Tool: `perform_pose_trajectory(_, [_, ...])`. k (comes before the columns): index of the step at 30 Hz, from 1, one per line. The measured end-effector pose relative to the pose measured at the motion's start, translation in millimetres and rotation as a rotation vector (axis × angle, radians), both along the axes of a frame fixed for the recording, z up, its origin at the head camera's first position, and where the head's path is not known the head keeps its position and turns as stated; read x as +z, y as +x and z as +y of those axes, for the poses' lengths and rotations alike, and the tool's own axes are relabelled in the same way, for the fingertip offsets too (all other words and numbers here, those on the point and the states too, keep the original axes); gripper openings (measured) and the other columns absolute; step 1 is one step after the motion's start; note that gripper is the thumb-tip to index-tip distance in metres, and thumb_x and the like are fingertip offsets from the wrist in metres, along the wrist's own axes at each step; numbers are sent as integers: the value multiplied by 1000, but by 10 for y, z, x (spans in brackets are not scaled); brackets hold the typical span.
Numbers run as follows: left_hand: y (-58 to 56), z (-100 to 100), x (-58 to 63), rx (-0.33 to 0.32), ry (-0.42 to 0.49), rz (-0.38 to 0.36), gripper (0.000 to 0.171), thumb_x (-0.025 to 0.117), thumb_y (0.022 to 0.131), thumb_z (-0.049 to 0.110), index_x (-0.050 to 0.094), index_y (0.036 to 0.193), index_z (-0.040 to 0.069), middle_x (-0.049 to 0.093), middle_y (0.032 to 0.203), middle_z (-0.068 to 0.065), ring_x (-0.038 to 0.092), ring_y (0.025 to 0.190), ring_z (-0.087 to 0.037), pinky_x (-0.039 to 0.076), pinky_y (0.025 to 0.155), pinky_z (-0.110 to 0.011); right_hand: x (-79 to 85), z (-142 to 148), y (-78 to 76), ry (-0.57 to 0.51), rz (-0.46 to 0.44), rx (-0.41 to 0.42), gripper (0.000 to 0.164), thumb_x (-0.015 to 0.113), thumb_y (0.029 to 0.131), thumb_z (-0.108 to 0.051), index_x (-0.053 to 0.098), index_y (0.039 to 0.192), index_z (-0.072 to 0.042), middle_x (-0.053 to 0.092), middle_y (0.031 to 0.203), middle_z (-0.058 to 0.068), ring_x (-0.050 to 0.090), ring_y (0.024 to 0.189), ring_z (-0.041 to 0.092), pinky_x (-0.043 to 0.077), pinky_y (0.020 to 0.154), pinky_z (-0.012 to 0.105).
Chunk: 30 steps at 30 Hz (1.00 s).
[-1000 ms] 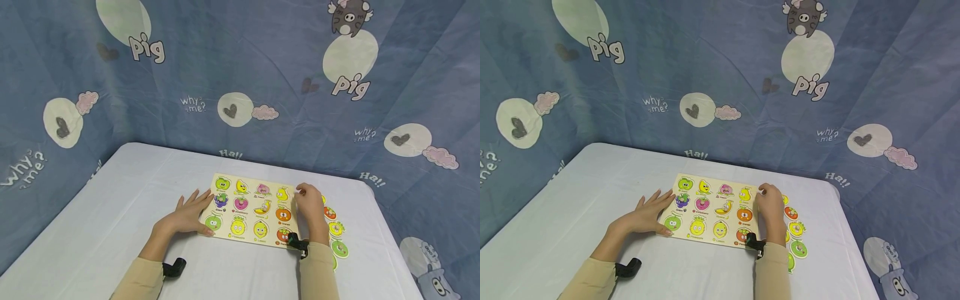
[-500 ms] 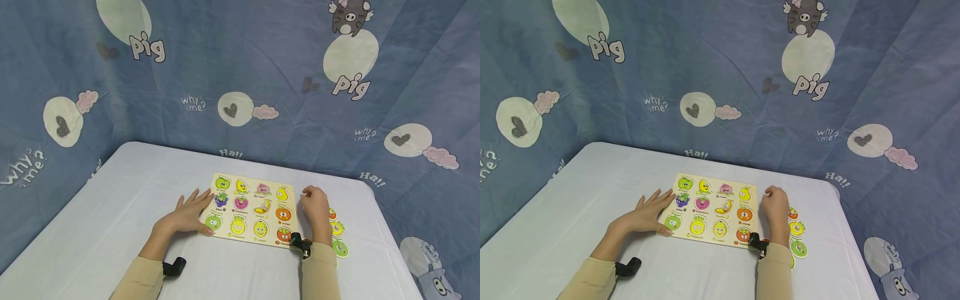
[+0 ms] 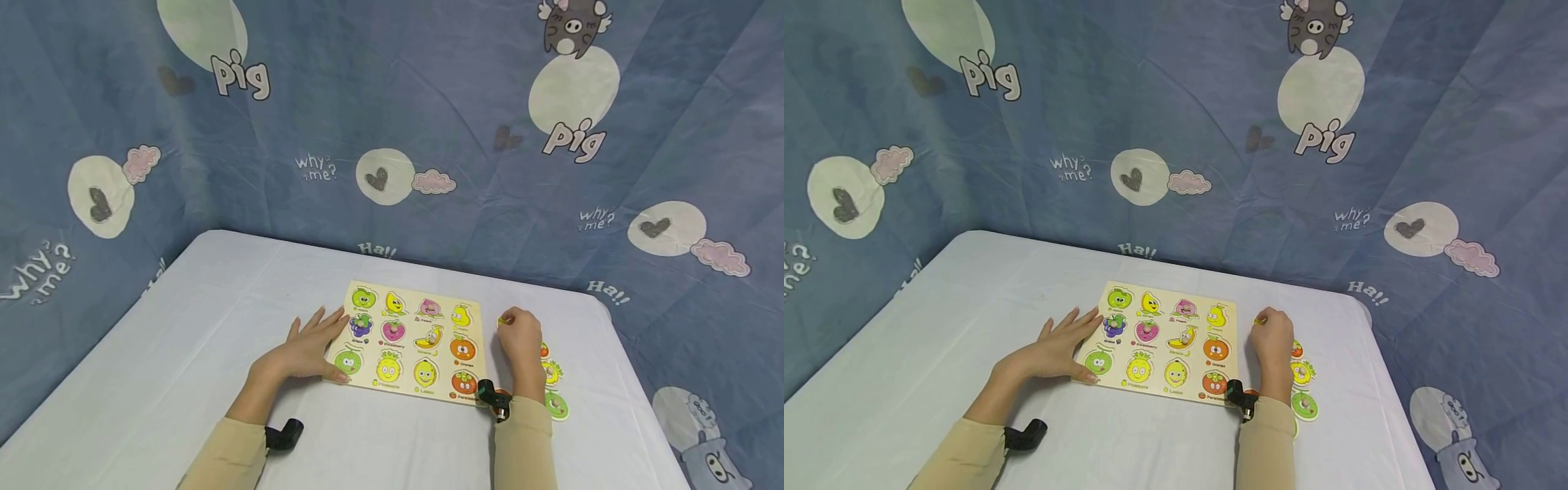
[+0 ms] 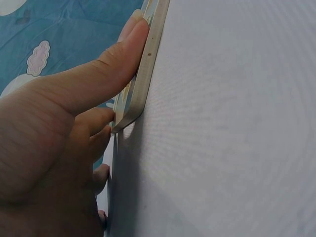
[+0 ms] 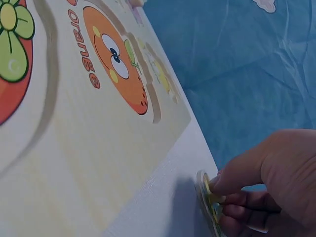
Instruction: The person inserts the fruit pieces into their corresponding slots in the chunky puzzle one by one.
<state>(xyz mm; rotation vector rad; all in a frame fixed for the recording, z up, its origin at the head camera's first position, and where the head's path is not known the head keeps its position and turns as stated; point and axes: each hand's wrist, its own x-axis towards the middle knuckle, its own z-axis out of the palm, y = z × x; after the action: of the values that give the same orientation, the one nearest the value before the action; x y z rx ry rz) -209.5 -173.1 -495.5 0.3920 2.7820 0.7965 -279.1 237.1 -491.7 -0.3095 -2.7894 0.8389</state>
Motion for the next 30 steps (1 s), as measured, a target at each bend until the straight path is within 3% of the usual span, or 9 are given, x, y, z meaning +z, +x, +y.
perform_pose_trajectory(16, [8,-15,25,2,-4,4,128,87,54,62,30,157,12,17,168,-6,3,155,-42,-4,116,-74,9,1,27,6,7,-52,16,53,76,2,68,82,-1,69,88,19,59,82,35,48,72,45])
perform_pose_trajectory(30, [10,-9,20,-2,-2,-7,127,86,55,61,28,158,14,16,168,-5,2,155,-41,-4,117,-73,87,-106,15,-75,-45,-23,19,57,79,-3,68,94,-2,66,93,16,56,83,29,43,60,30])
